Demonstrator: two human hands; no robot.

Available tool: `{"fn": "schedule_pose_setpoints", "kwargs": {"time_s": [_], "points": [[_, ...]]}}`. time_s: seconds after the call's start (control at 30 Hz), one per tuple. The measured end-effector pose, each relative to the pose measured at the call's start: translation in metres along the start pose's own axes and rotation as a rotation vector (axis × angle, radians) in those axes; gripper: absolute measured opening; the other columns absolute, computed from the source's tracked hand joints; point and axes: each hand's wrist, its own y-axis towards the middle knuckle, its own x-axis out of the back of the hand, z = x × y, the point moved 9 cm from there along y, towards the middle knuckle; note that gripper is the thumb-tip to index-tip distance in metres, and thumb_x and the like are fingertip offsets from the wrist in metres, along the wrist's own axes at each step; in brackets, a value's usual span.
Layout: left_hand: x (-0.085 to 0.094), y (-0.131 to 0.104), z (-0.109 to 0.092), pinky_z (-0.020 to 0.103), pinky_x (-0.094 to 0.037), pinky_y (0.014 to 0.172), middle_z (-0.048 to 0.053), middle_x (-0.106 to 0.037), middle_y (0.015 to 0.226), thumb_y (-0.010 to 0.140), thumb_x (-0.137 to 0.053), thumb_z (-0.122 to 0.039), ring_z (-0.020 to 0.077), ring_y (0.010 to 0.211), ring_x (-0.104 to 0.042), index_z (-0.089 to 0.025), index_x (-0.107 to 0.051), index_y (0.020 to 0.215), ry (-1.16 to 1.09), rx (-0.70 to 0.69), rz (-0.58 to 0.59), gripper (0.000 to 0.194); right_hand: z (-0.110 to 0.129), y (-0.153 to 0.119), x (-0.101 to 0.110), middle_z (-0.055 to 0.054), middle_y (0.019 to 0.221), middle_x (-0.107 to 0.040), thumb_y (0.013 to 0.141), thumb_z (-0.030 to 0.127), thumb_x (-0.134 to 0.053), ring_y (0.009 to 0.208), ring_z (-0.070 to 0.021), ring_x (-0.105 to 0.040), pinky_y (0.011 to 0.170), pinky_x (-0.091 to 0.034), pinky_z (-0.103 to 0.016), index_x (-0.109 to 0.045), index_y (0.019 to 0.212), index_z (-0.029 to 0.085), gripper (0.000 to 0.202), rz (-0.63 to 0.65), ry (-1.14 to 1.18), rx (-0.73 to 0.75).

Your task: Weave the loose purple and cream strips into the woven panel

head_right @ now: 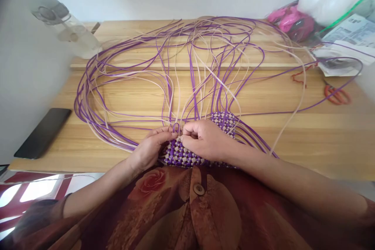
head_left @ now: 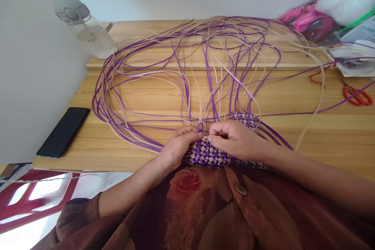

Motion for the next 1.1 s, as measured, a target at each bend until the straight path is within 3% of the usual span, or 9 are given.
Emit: {"fn": "schedule_pose_setpoints", "kwargs": {"time_s": [0.37,0.5,0.57,0.67,0.73,0.8,0.9,1.0,1.1], "points": [[-0.001,-0.002,-0.003,0.021,-0.024,0.047,-0.006,-0.049,0.052,0.064,-0.081,-0.033,0.0053,0.046,-0.036,-0.016,-0.051,0.06,-0.019,-0.035,-0.022,0.035,-0.003,-0.003,-0.006,0.006,0.057,-0.035,0.085,0.025,-0.048,0.055,-0.0072,-0.032,0.052,-0.027,-0.022,-0.042,0.062,0.017,0.025,0.124,0.198,0.121],[-0.002,-0.004,-0.002,0.021,-0.026,0.047,-0.006,-0.05,0.054,0.065,-0.081,-0.037,0.0055,0.046,-0.038,-0.016,-0.054,0.063,-0.003,-0.015,0.009,0.034,-0.005,-0.01,-0.002,0.004,0.058,-0.039,0.09,0.029,-0.047,0.055,-0.0083,-0.036,0.053,-0.029,-0.022,-0.047,0.064,0.016,0.029,0.103,0.117,0.132],[-0.002,-0.006,-0.002,0.021,-0.026,0.047,-0.005,-0.051,0.055,0.065,-0.081,-0.038,0.0057,0.046,-0.039,-0.016,-0.054,0.065,0.009,-0.003,0.024,0.035,-0.004,-0.014,0.005,0.003,0.06,-0.046,0.092,0.031,-0.047,0.057,-0.0096,-0.041,0.054,-0.032,-0.023,-0.053,0.07,0.016,0.028,0.027,-0.012,0.132],[-0.004,-0.007,-0.002,0.022,-0.025,0.046,-0.005,-0.051,0.054,0.066,-0.08,-0.04,0.0057,0.045,-0.038,-0.016,-0.055,0.066,0.032,0.005,0.045,0.035,0.022,-0.028,0.021,-0.004,0.088,-0.063,0.091,0.031,-0.054,0.082,-0.0159,-0.055,0.076,-0.043,-0.03,-0.063,0.1,0.017,0.019,-0.186,-0.282,0.328],[-0.004,-0.007,-0.003,0.021,-0.022,0.045,-0.006,-0.048,0.051,0.066,-0.079,-0.041,0.005,0.043,-0.034,-0.016,-0.054,0.065,0.056,-0.01,0.037,0.035,0.047,-0.039,0.014,-0.007,0.111,-0.061,0.09,0.025,-0.056,0.104,-0.0209,-0.052,0.095,-0.038,-0.038,-0.061,0.115,0.022,0.026,-0.219,-0.458,0.551],[-0.002,-0.006,-0.004,0.021,-0.02,0.045,-0.006,-0.046,0.05,0.065,-0.079,-0.041,0.0045,0.043,-0.033,-0.016,-0.054,0.064,0.078,-0.033,0.017,0.036,0.062,-0.043,-0.004,-0.006,0.114,-0.06,0.089,0.017,-0.055,0.109,-0.0227,-0.048,0.099,-0.035,-0.041,-0.065,0.11,0.025,0.025,-0.129,-0.579,0.678],[0.0,-0.005,-0.004,0.021,-0.021,0.047,-0.005,-0.05,0.053,0.065,-0.079,-0.042,0.0047,0.046,-0.035,-0.015,-0.054,0.063,0.087,-0.061,0.004,0.037,0.07,-0.04,-0.023,-0.005,0.102,-0.062,0.088,0.014,-0.054,0.1,-0.0217,-0.049,0.093,-0.039,-0.038,-0.067,0.089,0.02,0.014,-0.007,-0.65,0.712],[0.003,-0.004,-0.003,0.021,-0.022,0.047,-0.005,-0.05,0.054,0.062,-0.08,-0.043,0.0053,0.046,-0.036,-0.015,-0.054,0.065,0.078,-0.069,-0.021,0.038,0.078,-0.039,-0.02,-0.005,0.093,-0.066,0.091,0.014,-0.051,0.093,-0.0179,-0.053,0.088,-0.042,-0.031,-0.067,0.084,0.016,0.018,-0.022,-0.523,0.768],[0.005,-0.005,-0.004,0.021,-0.02,0.046,-0.006,-0.048,0.052,0.062,-0.082,-0.043,0.0044,0.045,-0.034,-0.015,-0.054,0.066,0.086,-0.091,-0.04,0.039,0.063,-0.024,0.011,-0.004,0.092,-0.069,0.093,0.019,-0.053,0.084,-0.0124,-0.06,0.079,-0.044,-0.024,-0.069,0.095,0.016,0.017,-0.195,-0.254,0.603]]}}
